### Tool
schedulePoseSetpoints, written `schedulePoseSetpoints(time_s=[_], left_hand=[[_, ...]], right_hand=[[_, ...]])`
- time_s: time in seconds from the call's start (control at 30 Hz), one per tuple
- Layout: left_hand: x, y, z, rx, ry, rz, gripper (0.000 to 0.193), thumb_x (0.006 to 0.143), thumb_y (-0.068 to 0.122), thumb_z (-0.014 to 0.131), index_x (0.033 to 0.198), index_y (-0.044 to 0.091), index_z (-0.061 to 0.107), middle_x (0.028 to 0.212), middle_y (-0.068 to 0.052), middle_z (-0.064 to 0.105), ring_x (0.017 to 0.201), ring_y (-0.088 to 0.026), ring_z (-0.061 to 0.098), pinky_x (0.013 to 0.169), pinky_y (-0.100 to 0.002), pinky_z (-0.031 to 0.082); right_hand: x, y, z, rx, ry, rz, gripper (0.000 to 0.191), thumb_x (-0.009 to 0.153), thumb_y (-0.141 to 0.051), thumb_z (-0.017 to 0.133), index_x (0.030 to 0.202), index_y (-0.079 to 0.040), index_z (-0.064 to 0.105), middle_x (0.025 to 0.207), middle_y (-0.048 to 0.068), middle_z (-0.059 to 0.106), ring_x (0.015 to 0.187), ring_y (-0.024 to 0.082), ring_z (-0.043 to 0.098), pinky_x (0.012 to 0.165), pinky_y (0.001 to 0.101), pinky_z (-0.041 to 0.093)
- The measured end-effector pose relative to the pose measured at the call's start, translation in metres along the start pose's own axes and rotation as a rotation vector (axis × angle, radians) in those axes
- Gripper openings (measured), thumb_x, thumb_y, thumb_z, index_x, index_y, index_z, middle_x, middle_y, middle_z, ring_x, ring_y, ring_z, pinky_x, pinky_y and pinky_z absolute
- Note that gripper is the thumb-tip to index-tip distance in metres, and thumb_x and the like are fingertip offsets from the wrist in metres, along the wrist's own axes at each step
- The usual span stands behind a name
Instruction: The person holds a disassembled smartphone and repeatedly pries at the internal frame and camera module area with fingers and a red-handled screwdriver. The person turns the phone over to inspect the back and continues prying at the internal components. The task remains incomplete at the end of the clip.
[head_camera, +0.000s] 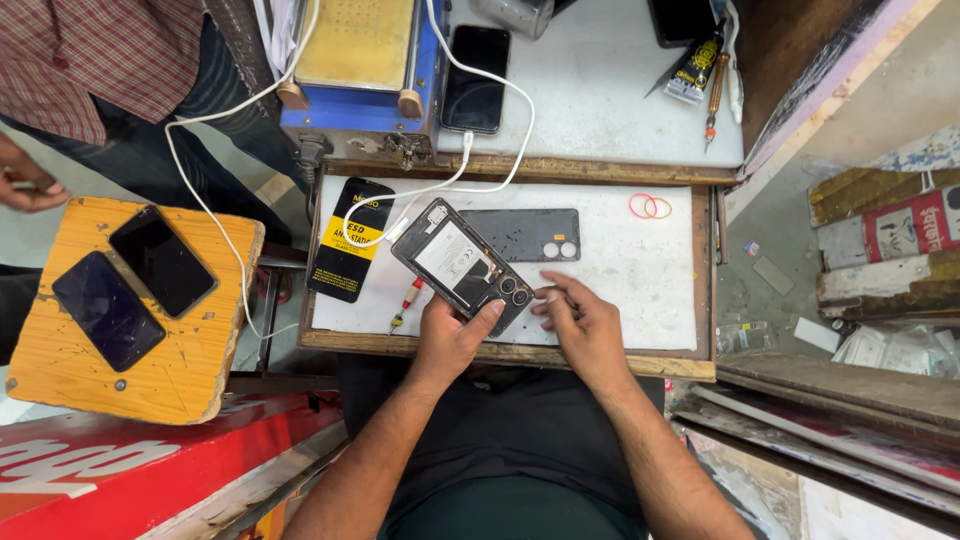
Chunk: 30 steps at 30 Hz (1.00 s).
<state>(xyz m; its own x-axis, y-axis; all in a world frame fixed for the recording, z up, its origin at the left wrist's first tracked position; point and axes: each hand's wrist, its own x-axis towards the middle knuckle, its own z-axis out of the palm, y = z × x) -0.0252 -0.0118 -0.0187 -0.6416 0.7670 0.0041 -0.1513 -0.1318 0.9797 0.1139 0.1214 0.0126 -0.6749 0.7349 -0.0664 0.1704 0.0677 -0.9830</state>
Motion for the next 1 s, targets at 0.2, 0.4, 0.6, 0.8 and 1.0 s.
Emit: schedulePoseSetpoints(time_s=[0.2, 0.4, 0.6, 0.8, 1.0], left_hand=[[-0.003, 0.003, 0.001, 0.183, 0.015, 0.017, 0.021, 0.093, 0.012, 0.074, 0.109, -0.001, 0.072, 0.098, -0.007, 0.078, 0.089, -0.014, 0.073, 0.079, -0.029, 0.058], [-0.010, 0.007, 0.013, 0.476, 0.108, 0.152, 0.016, 0.090, 0.014, 0.078, 0.100, 0.001, 0.075, 0.086, -0.010, 0.079, 0.077, -0.019, 0.078, 0.069, -0.031, 0.059], [-0.008, 0.008, 0.017, 0.438, 0.196, 0.110, 0.018, 0.089, 0.014, 0.077, 0.099, 0.000, 0.073, 0.085, -0.009, 0.079, 0.073, -0.018, 0.077, 0.067, -0.031, 0.059], [-0.008, 0.005, 0.011, 0.394, 0.177, 0.121, 0.022, 0.089, 0.012, 0.078, 0.105, -0.001, 0.072, 0.090, -0.009, 0.079, 0.079, -0.014, 0.074, 0.073, -0.030, 0.058], [-0.001, 0.001, 0.000, -0.035, 0.012, -0.029, 0.033, 0.091, 0.009, 0.072, 0.122, -0.002, 0.065, 0.111, -0.007, 0.073, 0.101, -0.014, 0.069, 0.090, -0.029, 0.056]], right_hand=[[0.010, -0.007, -0.006, -0.297, -0.113, 0.011, 0.019, 0.094, -0.017, 0.071, 0.105, -0.002, 0.076, 0.080, 0.008, 0.078, 0.073, 0.013, 0.076, 0.063, 0.0268, 0.057], [0.018, -0.015, 0.002, -0.696, -0.063, -0.097, 0.014, 0.090, -0.021, 0.071, 0.096, -0.010, 0.077, 0.077, 0.011, 0.074, 0.066, 0.026, 0.072, 0.061, 0.0365, 0.055], [0.014, -0.013, 0.013, -0.841, 0.063, -0.318, 0.011, 0.085, -0.020, 0.074, 0.082, -0.010, 0.071, 0.076, 0.007, 0.071, 0.066, 0.028, 0.068, 0.057, 0.0411, 0.052], [0.008, -0.025, -0.002, -0.580, 0.174, -0.375, 0.006, 0.086, -0.012, 0.074, 0.089, -0.010, 0.070, 0.082, 0.005, 0.071, 0.067, 0.019, 0.070, 0.058, 0.0317, 0.055], [0.000, -0.040, -0.012, -0.516, -0.041, -0.142, 0.034, 0.082, -0.015, 0.079, 0.113, -0.006, 0.067, 0.090, 0.009, 0.074, 0.066, 0.021, 0.069, 0.059, 0.0319, 0.055]])
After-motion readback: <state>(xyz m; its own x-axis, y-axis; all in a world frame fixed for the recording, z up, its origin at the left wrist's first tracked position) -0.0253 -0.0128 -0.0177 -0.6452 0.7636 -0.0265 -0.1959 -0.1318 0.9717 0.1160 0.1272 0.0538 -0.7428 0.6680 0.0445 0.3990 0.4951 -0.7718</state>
